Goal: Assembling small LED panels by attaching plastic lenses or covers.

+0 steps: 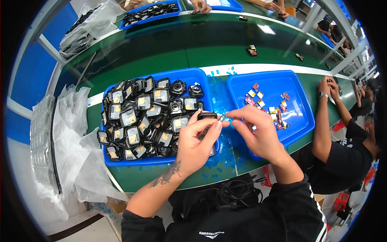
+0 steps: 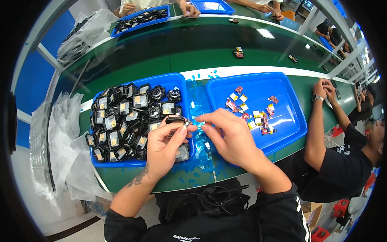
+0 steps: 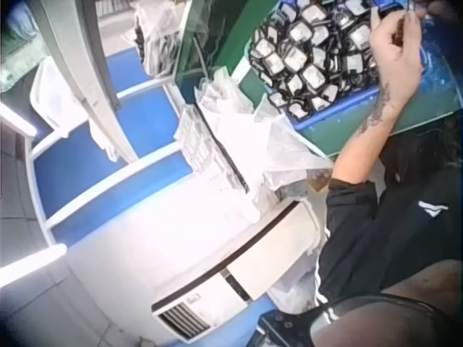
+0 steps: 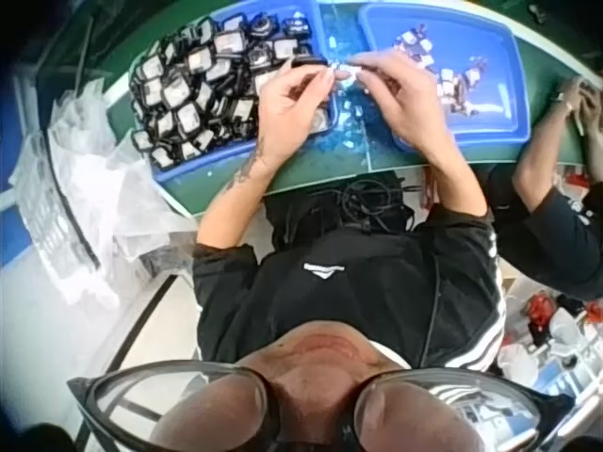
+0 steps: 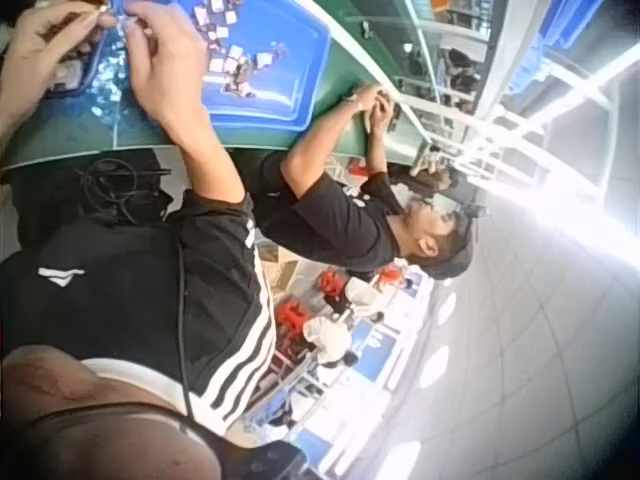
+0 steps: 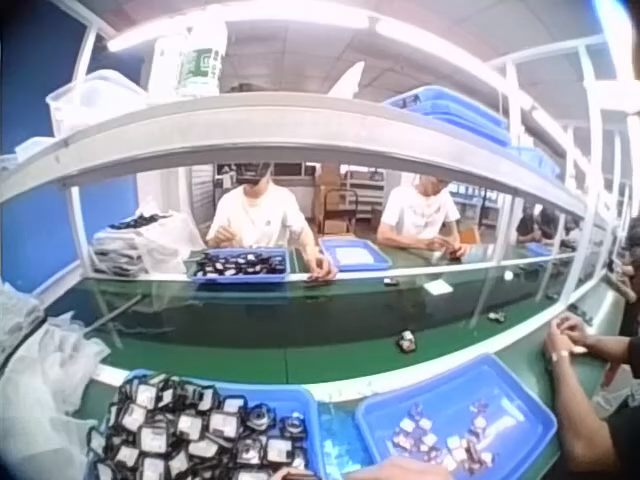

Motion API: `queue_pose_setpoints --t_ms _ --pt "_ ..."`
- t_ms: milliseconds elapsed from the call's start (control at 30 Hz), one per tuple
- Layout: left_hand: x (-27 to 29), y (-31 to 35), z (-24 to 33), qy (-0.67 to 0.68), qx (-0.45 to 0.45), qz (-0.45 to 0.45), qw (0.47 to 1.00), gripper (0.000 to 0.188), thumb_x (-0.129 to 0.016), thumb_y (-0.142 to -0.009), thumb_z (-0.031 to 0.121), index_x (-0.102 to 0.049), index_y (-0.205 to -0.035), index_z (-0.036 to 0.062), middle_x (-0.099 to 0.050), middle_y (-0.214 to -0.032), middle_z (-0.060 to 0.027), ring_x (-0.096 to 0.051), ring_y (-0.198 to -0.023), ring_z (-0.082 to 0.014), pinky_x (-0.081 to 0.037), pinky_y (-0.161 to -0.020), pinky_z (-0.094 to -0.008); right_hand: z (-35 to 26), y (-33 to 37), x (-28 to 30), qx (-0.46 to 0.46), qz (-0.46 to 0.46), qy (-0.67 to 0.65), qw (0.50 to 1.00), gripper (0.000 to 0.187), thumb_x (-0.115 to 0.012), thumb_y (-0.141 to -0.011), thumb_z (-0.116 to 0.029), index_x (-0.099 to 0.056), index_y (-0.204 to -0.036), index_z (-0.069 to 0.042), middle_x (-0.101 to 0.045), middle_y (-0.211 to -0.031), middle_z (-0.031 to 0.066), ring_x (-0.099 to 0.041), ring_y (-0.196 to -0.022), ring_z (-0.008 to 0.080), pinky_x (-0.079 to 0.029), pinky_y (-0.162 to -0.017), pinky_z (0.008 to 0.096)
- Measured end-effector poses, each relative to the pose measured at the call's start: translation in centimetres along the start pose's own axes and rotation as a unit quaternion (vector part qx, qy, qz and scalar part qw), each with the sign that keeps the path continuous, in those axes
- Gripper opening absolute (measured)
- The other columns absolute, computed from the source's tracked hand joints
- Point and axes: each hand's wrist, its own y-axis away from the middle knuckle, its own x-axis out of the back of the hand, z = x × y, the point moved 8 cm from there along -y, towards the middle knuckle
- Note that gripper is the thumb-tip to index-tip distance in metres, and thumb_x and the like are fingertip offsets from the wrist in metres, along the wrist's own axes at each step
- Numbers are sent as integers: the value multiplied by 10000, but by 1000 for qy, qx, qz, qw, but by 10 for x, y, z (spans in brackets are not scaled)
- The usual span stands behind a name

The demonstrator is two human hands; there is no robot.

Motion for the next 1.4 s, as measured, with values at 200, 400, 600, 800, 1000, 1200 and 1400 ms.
queue_pose_setpoints --t_ms 200,400,600,800,1000,1200,1400 --pt "-4 4 -1 79 21 -63 995 188 -574 -958 102 -696 -1026 -24 -577 -953 -35 -540 -823 -58 -453 -700 -212 8 0 -10 -5 -16 -346 938 244 -631 -887 29 -669 -1127 16 -647 -982 91 -657 -900 138 -549 -783 252" --pt "-10 5 -4 52 -1 -116 992 197 -580 -958 124 -679 -1056 -14 -595 -993 -60 -538 -851 -65 -454 -724 -228 12 -1 -13 -8 -44 -417 908 169 -629 -888 29 -660 -1054 24 -639 -997 99 -634 -901 126 -539 -762 245" --pt "-8 0 -3 70 -4 -44 997 370 -465 -983 90 -486 -1344 14 -597 -1188 -105 -546 -903 -92 -449 -754 -236 15 3 17 12 76 -415 907 79 -586 -947 -62 -561 -984 3 -639 -948 104 -618 -862 108 -523 -688 225" --pt "0 -3 -4 104 5 10 995 483 -421 -974 39 -336 -1448 12 -593 -1216 -133 -534 -893 -83 -448 -781 -227 16 11 10 -90 65 -235 966 122 -647 -897 -20 -635 -1004 35 -655 -896 63 -629 -814 102 -528 -688 229" --pt "-5 -2 -9 137 5 -6 991 488 -423 -979 17 -312 -1454 -8 -561 -1255 -135 -544 -1037 -125 -454 -878 -259 -4 3 -9 -10 32 -104 994 167 -682 -833 32 -660 -998 20 -666 -889 58 -608 -756 85 -472 -661 217" --pt "-7 0 -8 146 -10 -28 989 469 -468 -965 -33 -370 -1423 -45 -540 -1301 -161 -530 -1214 -178 -421 -1024 -295 -12 -2 -3 -32 86 -26 995 145 -728 -769 12 -689 -903 -26 -670 -759 58 -583 -588 153 -442 -537 273" --pt "-8 0 -9 137 17 -27 990 431 -507 -958 -22 -428 -1380 -60 -543 -1314 -163 -550 -1200 -178 -439 -1027 -290 -27 -9 -3 54 105 3 993 128 -740 -747 3 -683 -856 -31 -662 -744 71 -526 -524 181 -420 -493 303"
